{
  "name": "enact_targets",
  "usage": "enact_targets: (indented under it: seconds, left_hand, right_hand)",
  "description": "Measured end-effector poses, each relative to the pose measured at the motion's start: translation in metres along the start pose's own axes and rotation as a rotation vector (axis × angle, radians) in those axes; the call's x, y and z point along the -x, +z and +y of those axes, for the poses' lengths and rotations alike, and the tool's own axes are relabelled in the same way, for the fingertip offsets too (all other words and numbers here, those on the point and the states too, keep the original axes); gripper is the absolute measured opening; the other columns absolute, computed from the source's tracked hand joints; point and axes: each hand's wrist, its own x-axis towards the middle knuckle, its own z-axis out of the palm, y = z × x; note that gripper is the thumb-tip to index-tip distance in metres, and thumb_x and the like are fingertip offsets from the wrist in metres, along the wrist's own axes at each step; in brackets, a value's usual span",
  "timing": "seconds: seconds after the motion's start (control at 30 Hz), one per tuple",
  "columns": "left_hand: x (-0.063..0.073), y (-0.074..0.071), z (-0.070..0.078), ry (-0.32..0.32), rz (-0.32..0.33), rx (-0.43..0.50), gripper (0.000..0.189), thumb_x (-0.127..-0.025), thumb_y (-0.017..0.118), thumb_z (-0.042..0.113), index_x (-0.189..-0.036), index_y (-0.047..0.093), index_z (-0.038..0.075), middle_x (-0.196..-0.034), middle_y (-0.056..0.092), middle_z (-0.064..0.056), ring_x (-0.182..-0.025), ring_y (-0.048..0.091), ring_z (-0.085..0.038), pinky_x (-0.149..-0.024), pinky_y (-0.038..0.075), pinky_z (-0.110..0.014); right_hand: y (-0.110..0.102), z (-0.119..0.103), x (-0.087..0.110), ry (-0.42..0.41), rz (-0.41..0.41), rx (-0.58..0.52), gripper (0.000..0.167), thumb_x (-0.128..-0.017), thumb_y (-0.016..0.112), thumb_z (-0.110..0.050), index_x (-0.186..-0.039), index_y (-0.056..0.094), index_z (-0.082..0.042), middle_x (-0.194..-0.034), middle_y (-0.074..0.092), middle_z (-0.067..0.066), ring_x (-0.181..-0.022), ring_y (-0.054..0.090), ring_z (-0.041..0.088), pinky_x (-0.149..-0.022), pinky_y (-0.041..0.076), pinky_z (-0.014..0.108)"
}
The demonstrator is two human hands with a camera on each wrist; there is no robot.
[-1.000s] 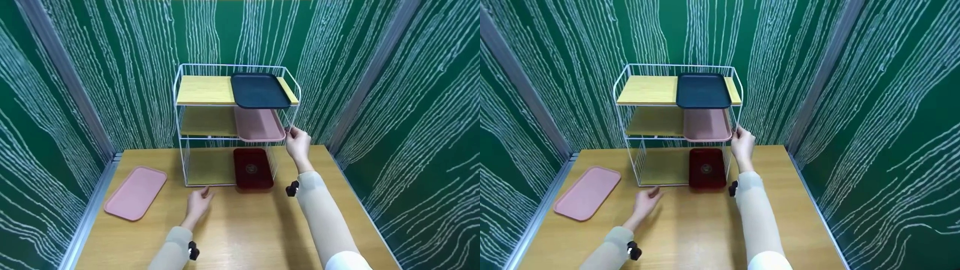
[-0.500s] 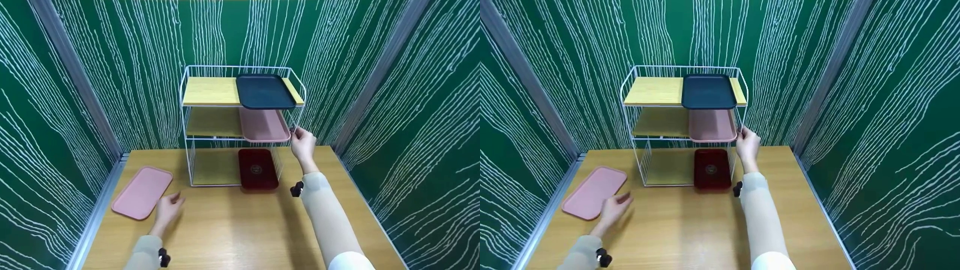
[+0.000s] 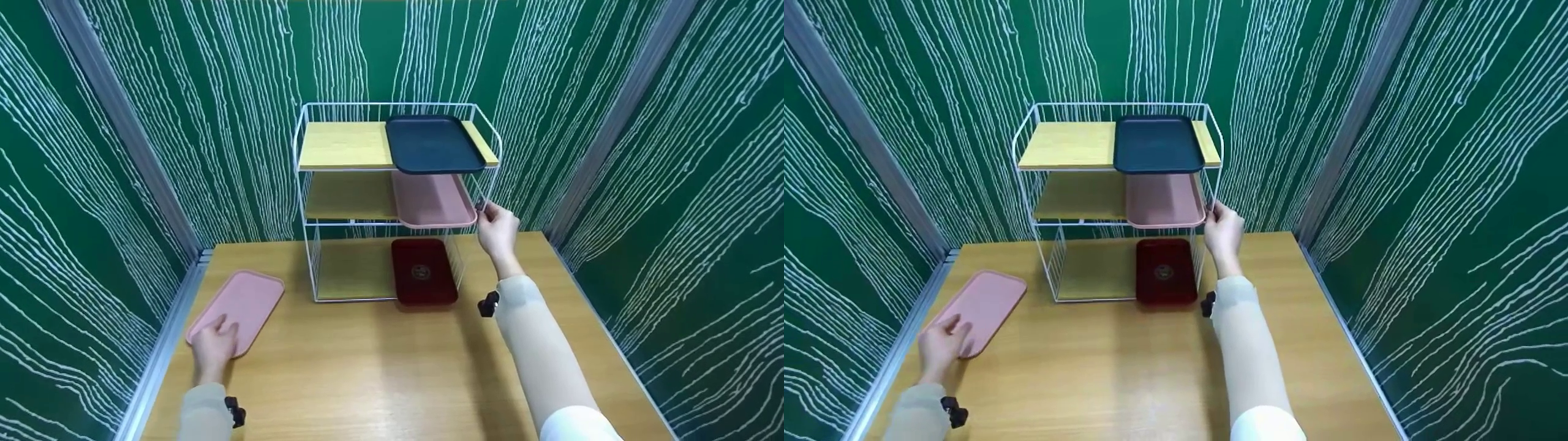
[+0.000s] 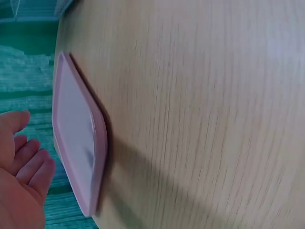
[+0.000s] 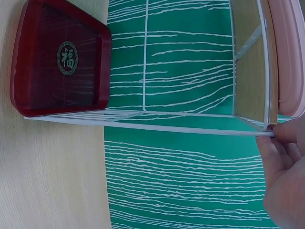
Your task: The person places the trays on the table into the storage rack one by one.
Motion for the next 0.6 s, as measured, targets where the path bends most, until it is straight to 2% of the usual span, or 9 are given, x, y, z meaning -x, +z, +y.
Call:
enact_targets:
  seconds: [0.13, 0.2, 0.37, 0.5, 0.6]
  left_hand:
    - [-0.006, -0.010, -0.012, -0.055, 0.024, -0.064, 0.051, -0.105, 0.064, 0.016, -0.146, 0.056, -0.012, -0.151, 0.052, -0.034, -0.145, 0.042, -0.055, -0.122, 0.035, -0.064]
    - [-0.007, -0.015, -0.015, -0.093, 0.022, -0.082, 0.052, -0.105, 0.062, 0.016, -0.148, 0.053, -0.012, -0.152, 0.049, -0.035, -0.145, 0.041, -0.056, -0.122, 0.033, -0.065]
    - [-0.012, -0.022, -0.021, -0.168, -0.010, -0.109, 0.057, -0.108, 0.059, 0.016, -0.156, 0.043, -0.011, -0.159, 0.041, -0.035, -0.148, 0.037, -0.056, -0.122, 0.033, -0.066]
    - [-0.014, -0.020, -0.029, -0.176, -0.048, -0.160, 0.065, -0.106, 0.062, 0.014, -0.158, 0.035, -0.013, -0.161, 0.035, -0.037, -0.148, 0.033, -0.058, -0.122, 0.031, -0.067]
    - [-0.013, -0.016, -0.035, -0.123, -0.051, -0.214, 0.069, -0.099, 0.068, 0.009, -0.155, 0.036, -0.017, -0.157, 0.038, -0.040, -0.144, 0.037, -0.061, -0.121, 0.033, -0.067]
  right_hand:
    - [0.000, 0.000, 0.000, 0.006, -0.015, -0.003, 0.021, -0.103, 0.065, -0.003, -0.117, 0.081, 0.000, -0.112, 0.080, 0.016, -0.095, 0.074, 0.026, -0.078, 0.057, 0.040]
    - [0.000, 0.001, 0.000, 0.005, -0.014, 0.002, 0.022, -0.103, 0.065, -0.003, -0.119, 0.080, 0.000, -0.113, 0.080, 0.015, -0.096, 0.073, 0.024, -0.077, 0.057, 0.036]
    - [0.000, 0.001, 0.000, 0.007, -0.016, -0.007, 0.022, -0.104, 0.065, -0.003, -0.119, 0.080, 0.000, -0.109, 0.080, 0.015, -0.086, 0.070, 0.023, -0.068, 0.051, 0.026]
    - [-0.001, 0.001, 0.001, 0.008, -0.032, -0.029, 0.023, -0.104, 0.065, -0.002, -0.121, 0.079, 0.000, -0.112, 0.079, 0.016, -0.086, 0.068, 0.023, -0.066, 0.048, 0.022]
    - [-0.001, 0.002, 0.001, 0.002, -0.024, -0.014, 0.024, -0.103, 0.065, -0.002, -0.122, 0.079, 0.001, -0.114, 0.079, 0.016, -0.090, 0.071, 0.022, -0.067, 0.049, 0.019]
